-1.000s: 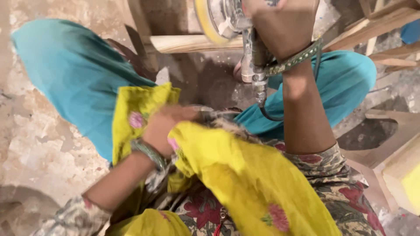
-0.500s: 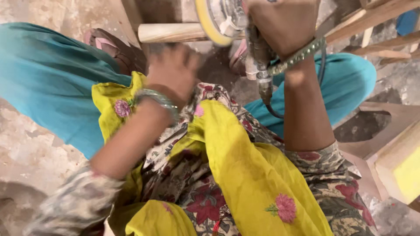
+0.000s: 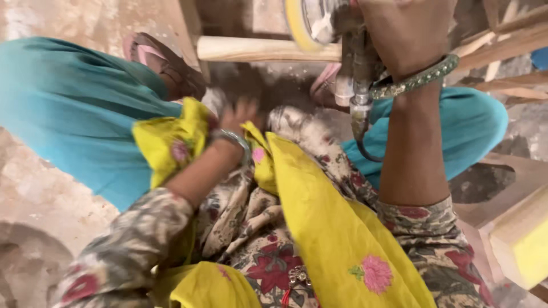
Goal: The person uses a handheld orbital sander to smooth the seat and legs of a wooden stool. They reposition the stool to access different legs and continue sanding each surface.
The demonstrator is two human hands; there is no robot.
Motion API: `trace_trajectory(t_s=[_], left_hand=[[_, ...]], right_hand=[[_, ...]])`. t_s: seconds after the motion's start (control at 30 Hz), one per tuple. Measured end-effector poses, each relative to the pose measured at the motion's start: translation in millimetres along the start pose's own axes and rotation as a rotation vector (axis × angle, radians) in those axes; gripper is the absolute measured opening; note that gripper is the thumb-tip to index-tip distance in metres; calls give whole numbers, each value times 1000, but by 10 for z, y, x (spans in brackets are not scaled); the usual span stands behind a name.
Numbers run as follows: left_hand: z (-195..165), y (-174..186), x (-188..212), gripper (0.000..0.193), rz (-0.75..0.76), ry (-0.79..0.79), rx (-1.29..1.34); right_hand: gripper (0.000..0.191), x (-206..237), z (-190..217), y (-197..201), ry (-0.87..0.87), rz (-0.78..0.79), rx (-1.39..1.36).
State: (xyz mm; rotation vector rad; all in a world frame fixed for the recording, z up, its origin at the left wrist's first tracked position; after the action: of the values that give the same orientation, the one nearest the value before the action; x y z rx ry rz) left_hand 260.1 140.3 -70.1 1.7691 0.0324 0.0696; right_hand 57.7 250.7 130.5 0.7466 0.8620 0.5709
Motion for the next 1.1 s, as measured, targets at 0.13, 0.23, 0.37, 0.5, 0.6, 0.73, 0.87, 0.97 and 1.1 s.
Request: trace_trajectory(t_s=[0.13, 0.23, 0.37, 0.5, 0.6, 0.73, 0.87, 0.97, 1.1], left_hand=[[-103, -336, 212, 47, 407, 11, 332], [706, 0, 45, 51, 21, 203, 665], [2272, 299, -93, 45, -702, 720, 786], [2466, -399, -464, 72, -579, 845, 1202], [2350, -454, -568, 76, -707, 687, 1257], [2294, -415, -548, 70, -655, 660, 1255], [2222, -307, -476, 70, -680, 651, 1319], [2176, -395, -541, 70, -612, 696, 1379], [2292, -410, -725, 67, -637, 743, 1325]], right_hand=[[20, -82, 140, -121, -120, 62, -101], [23, -91, 395, -276, 69, 4, 47], [26, 16, 274, -709, -87, 103, 405], [30, 149, 188, -893, -169, 184, 526], [29, 191, 353, -899, -192, 201, 549], [50, 137, 1024, -1162, 8, 268, 487], [44, -61, 1244, -1548, -41, 266, 529], [34, -191, 747, -1340, -154, 285, 517], [30, 96, 462, -883, -151, 204, 607]])
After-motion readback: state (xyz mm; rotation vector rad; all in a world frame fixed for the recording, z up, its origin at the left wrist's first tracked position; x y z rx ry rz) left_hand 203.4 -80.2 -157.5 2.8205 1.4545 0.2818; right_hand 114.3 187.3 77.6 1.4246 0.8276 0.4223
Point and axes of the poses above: each hand's wrist, its own x-axis away from the middle knuckle, its own y-axis out of the back of the hand, z = x × y, the point moved 8 cm from there along -x, towards the middle knuckle, and after that the axes turned 9 degrees about x, right-handed, at the moved point
